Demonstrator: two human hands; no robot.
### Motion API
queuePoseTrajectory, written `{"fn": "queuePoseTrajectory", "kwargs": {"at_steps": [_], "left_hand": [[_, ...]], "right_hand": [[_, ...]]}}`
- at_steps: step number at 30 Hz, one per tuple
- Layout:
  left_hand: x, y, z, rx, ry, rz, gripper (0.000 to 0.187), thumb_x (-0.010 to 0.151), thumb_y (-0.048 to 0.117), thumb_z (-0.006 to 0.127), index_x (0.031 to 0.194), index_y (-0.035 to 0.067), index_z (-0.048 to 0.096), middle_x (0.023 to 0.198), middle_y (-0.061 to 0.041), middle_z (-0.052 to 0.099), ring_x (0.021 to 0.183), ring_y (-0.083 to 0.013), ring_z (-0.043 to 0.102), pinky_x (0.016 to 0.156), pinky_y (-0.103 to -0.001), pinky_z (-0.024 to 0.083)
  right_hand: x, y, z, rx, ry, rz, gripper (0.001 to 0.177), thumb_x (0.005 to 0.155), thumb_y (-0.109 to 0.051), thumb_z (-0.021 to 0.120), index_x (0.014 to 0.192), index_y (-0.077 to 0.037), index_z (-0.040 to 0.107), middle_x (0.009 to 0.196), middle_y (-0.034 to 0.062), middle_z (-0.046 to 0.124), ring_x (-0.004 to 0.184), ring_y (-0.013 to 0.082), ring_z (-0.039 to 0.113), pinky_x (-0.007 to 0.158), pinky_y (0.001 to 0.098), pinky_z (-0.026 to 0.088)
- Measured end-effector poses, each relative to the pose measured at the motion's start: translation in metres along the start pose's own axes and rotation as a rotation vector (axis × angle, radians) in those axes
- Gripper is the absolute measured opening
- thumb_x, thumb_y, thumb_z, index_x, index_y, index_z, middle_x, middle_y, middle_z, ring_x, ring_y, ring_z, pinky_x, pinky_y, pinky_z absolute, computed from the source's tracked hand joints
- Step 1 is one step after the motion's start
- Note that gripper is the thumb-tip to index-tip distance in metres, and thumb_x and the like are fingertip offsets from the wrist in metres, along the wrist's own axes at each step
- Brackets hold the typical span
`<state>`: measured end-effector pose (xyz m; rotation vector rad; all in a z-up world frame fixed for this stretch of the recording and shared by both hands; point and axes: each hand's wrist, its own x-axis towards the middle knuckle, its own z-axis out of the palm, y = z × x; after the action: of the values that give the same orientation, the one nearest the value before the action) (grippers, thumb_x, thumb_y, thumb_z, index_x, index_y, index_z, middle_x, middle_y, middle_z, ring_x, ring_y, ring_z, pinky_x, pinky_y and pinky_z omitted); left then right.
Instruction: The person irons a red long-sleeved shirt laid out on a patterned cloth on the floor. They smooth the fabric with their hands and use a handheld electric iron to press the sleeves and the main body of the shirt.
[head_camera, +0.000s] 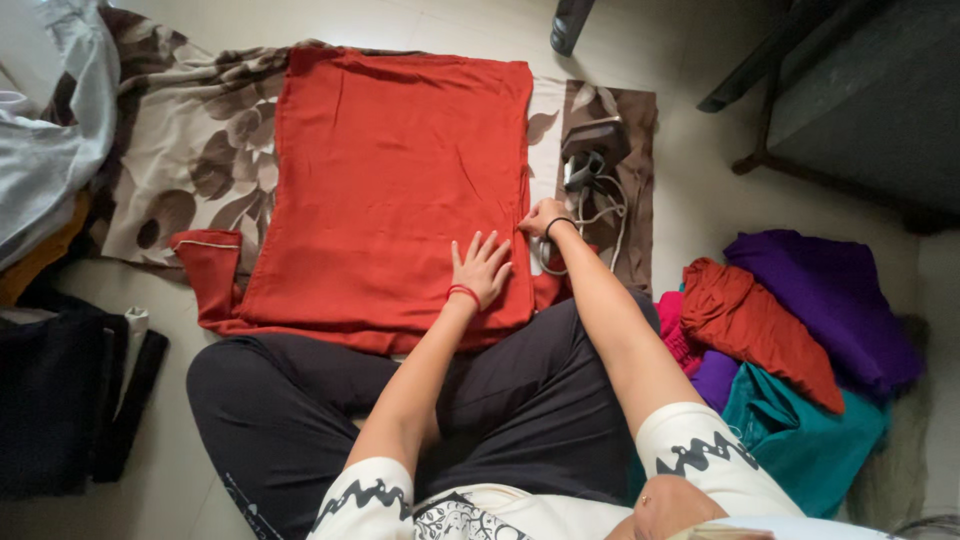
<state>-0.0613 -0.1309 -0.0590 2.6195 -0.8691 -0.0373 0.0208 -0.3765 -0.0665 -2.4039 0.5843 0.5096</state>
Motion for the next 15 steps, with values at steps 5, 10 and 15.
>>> {"fn": "queuePoseTrajectory", "kwargs": {"at_steps": [5, 10, 15], "left_hand": [[0.004, 0.015, -0.004, 0.014, -0.186, -0.067, 0.061, 0.103, 0.055, 0.038, 0.158, 0.028, 0.035, 0.169, -0.001, 0.022, 0.157, -0.0326, 0.012, 0.117, -0.075, 0.001], [-0.003, 0.018, -0.003, 0.042, -0.161, -0.062, 0.065, 0.102, 0.056, 0.038, 0.16, 0.028, 0.032, 0.17, -0.002, 0.02, 0.157, -0.0332, 0.011, 0.117, -0.076, 0.001], [-0.004, 0.016, -0.003, 0.055, -0.164, -0.046, 0.065, 0.103, 0.057, 0.037, 0.161, 0.028, 0.031, 0.171, -0.001, 0.019, 0.158, -0.0333, 0.01, 0.117, -0.075, 0.0]], "right_hand": [[0.006, 0.008, -0.001, -0.039, 0.083, -0.033, 0.027, 0.073, -0.044, 0.082, 0.078, -0.017, 0.082, 0.079, 0.0059, 0.078, 0.078, 0.0188, 0.076, 0.082, 0.0347, 0.06], [0.004, 0.003, 0.003, 0.005, 0.018, 0.0, 0.026, 0.069, -0.043, 0.084, 0.076, -0.018, 0.081, 0.079, 0.0044, 0.079, 0.079, 0.0191, 0.077, 0.083, 0.0342, 0.06], [0.005, -0.001, 0.004, -0.014, 0.017, 0.016, 0.028, 0.068, -0.043, 0.084, 0.075, -0.017, 0.079, 0.084, 0.0059, 0.079, 0.085, 0.0205, 0.076, 0.086, 0.036, 0.059]]}}
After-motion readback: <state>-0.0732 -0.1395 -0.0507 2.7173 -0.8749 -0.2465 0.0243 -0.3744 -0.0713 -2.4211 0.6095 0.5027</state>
